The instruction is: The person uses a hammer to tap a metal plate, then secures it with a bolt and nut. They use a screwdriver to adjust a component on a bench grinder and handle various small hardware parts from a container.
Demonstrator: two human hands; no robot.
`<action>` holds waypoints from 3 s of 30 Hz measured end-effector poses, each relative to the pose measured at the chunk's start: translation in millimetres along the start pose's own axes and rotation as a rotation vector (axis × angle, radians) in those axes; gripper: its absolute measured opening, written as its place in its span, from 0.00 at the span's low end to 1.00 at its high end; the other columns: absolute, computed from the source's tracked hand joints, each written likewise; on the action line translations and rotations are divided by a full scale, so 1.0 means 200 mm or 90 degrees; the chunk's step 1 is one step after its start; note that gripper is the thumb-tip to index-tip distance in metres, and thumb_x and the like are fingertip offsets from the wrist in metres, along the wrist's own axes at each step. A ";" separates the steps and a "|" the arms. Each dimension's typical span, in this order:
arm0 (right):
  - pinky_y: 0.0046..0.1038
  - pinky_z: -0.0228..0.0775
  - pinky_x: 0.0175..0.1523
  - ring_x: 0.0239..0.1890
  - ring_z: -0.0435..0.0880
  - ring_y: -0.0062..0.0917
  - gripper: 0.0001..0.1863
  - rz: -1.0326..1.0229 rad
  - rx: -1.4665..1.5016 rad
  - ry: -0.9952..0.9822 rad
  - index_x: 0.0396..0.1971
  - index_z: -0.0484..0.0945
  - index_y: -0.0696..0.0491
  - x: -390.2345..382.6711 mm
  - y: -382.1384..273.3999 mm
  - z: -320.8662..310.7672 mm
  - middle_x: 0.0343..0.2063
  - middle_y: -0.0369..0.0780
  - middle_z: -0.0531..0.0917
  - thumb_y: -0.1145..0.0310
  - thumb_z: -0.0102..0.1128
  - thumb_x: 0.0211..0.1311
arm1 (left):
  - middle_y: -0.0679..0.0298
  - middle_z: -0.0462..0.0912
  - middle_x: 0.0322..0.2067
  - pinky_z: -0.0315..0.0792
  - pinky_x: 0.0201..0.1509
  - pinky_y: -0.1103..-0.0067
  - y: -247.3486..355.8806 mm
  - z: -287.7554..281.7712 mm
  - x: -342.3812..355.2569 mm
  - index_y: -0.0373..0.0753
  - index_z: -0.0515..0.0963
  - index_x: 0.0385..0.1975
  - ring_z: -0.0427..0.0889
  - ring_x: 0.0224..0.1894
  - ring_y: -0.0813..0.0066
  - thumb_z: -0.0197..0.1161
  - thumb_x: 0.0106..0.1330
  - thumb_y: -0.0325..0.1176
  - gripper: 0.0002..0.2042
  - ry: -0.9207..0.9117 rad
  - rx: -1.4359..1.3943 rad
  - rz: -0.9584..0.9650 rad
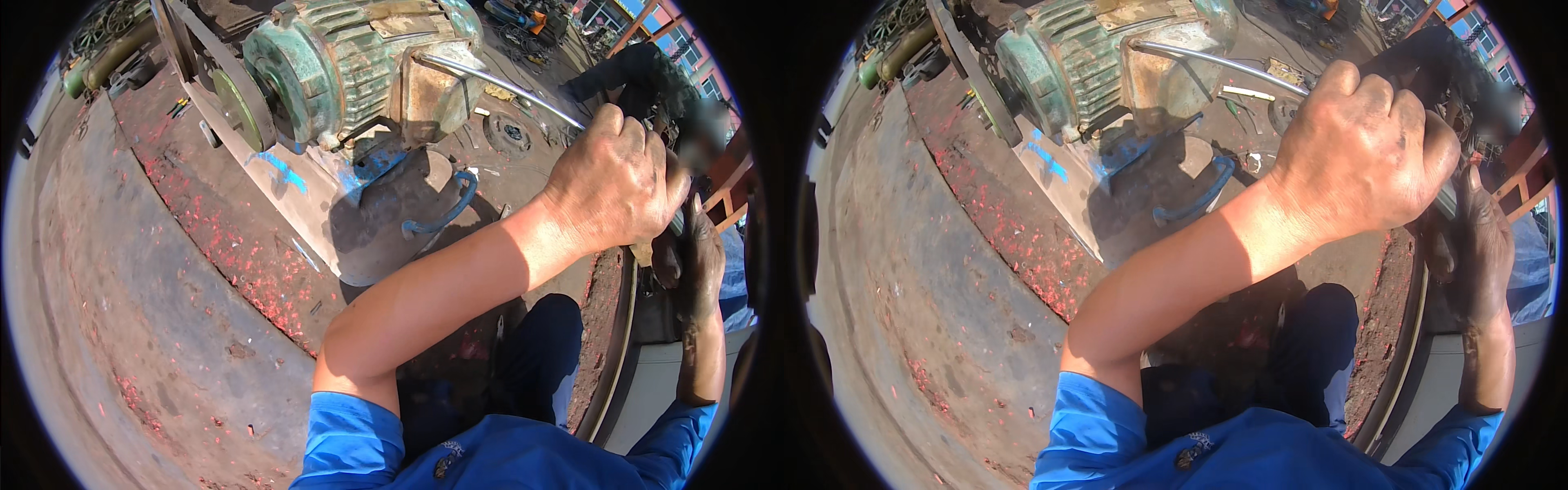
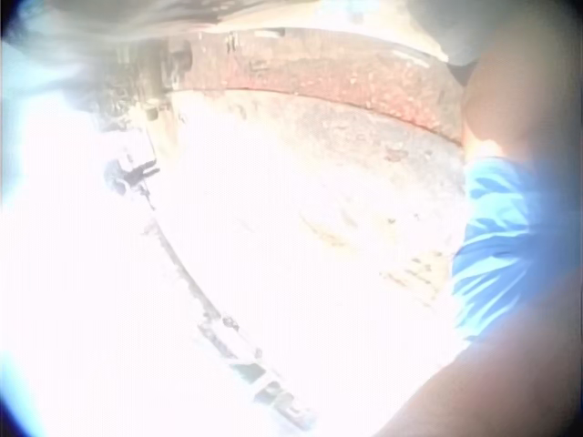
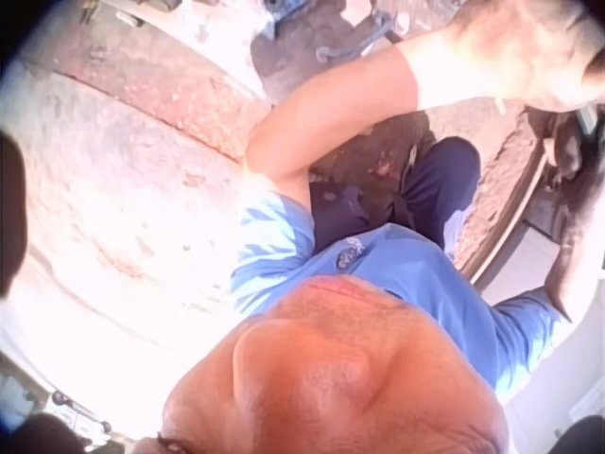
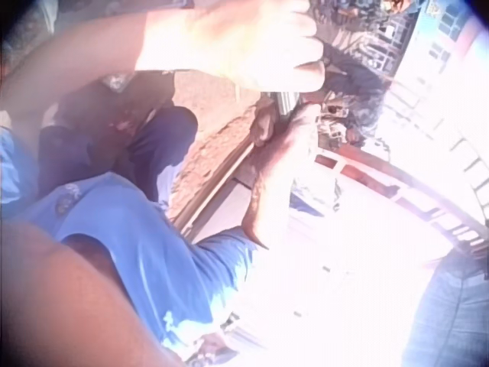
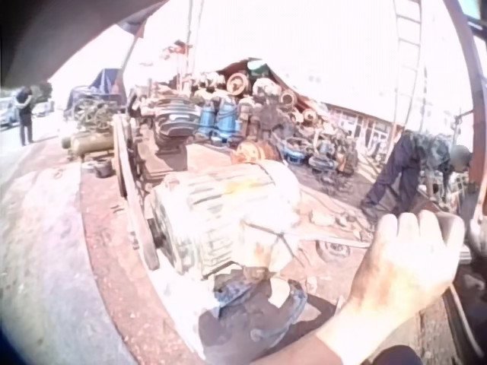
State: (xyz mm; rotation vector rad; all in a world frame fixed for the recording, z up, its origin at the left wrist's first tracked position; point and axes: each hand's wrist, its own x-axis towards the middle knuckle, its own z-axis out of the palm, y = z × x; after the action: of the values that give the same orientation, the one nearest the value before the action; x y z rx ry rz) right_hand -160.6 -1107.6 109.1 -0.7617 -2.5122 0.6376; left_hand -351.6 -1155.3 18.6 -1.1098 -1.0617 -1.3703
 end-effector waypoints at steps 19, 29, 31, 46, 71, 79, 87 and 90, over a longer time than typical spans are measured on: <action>0.17 0.67 0.33 0.26 0.74 0.13 0.25 0.049 0.267 0.032 0.55 0.69 0.58 0.01 -0.02 0.08 0.27 0.36 0.78 0.51 0.39 0.74 | 0.59 0.73 0.16 0.66 0.35 0.68 0.04 -0.02 0.04 0.37 0.77 0.20 0.72 0.22 0.66 0.59 0.51 0.33 0.06 0.042 -0.005 -0.007; 0.21 0.70 0.31 0.22 0.75 0.19 0.22 -0.269 -0.135 0.104 0.56 0.67 0.58 -0.02 0.05 0.13 0.28 0.38 0.78 0.57 0.39 0.74 | 0.59 0.75 0.19 0.64 0.39 0.67 0.05 -0.02 0.02 0.37 0.79 0.23 0.72 0.25 0.66 0.59 0.53 0.35 0.08 -0.004 -0.014 -0.020; 0.23 0.72 0.32 0.26 0.78 0.22 0.23 -0.307 -0.214 0.105 0.56 0.67 0.58 -0.01 0.03 0.14 0.32 0.40 0.78 0.55 0.40 0.74 | 0.59 0.75 0.18 0.63 0.39 0.67 0.03 -0.03 0.02 0.37 0.79 0.23 0.72 0.25 0.66 0.59 0.53 0.35 0.08 -0.047 0.006 -0.006; 0.28 0.73 0.41 0.40 0.79 0.32 0.25 -0.316 -0.306 0.108 0.54 0.70 0.59 -0.02 -0.03 0.14 0.43 0.46 0.77 0.52 0.45 0.71 | 0.58 0.75 0.14 0.61 0.37 0.68 -0.01 -0.08 0.03 0.35 0.79 0.23 0.72 0.20 0.66 0.58 0.53 0.32 0.07 -0.139 -0.038 -0.029; 0.18 0.62 0.26 0.19 0.70 0.14 0.08 0.425 0.340 -0.012 0.37 0.74 0.57 -0.10 1.70 0.57 0.22 0.34 0.75 0.67 0.57 0.65 | 0.58 0.75 0.34 0.71 0.46 0.68 0.34 -0.60 -1.30 0.39 0.77 0.30 0.78 0.42 0.63 0.60 0.55 0.32 0.06 -1.366 -0.238 -0.015; 0.38 0.72 0.39 0.33 0.80 0.43 0.16 0.172 -0.127 -0.065 0.46 0.69 0.57 -0.40 2.46 1.20 0.28 0.50 0.80 0.62 0.55 0.66 | 0.56 0.75 0.32 0.73 0.44 0.66 0.27 -0.46 -1.46 0.38 0.76 0.29 0.78 0.38 0.56 0.62 0.57 0.30 0.04 -1.412 -0.136 -0.295; 0.46 0.68 0.42 0.39 0.78 0.55 0.16 0.359 0.074 -0.165 0.42 0.68 0.60 -0.59 2.55 1.34 0.29 0.56 0.80 0.65 0.58 0.60 | 0.57 0.75 0.32 0.74 0.42 0.66 0.33 -0.60 -1.63 0.39 0.78 0.33 0.78 0.38 0.57 0.60 0.56 0.27 0.06 -1.419 -0.113 -0.395; 0.39 0.69 0.39 0.32 0.78 0.45 0.17 0.394 0.151 -0.169 0.38 0.71 0.60 -0.70 2.53 1.38 0.27 0.53 0.79 0.61 0.59 0.59 | 0.58 0.76 0.32 0.74 0.42 0.66 0.33 -0.56 -1.65 0.39 0.78 0.34 0.78 0.38 0.57 0.60 0.56 0.26 0.07 -1.355 -0.090 -0.366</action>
State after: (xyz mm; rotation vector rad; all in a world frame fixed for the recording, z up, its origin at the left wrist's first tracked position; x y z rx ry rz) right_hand 2.4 -897.3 -422.1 -1.4541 -2.3435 1.2892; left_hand -279.5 -1211.6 -324.8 -2.4755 -2.8395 -0.0148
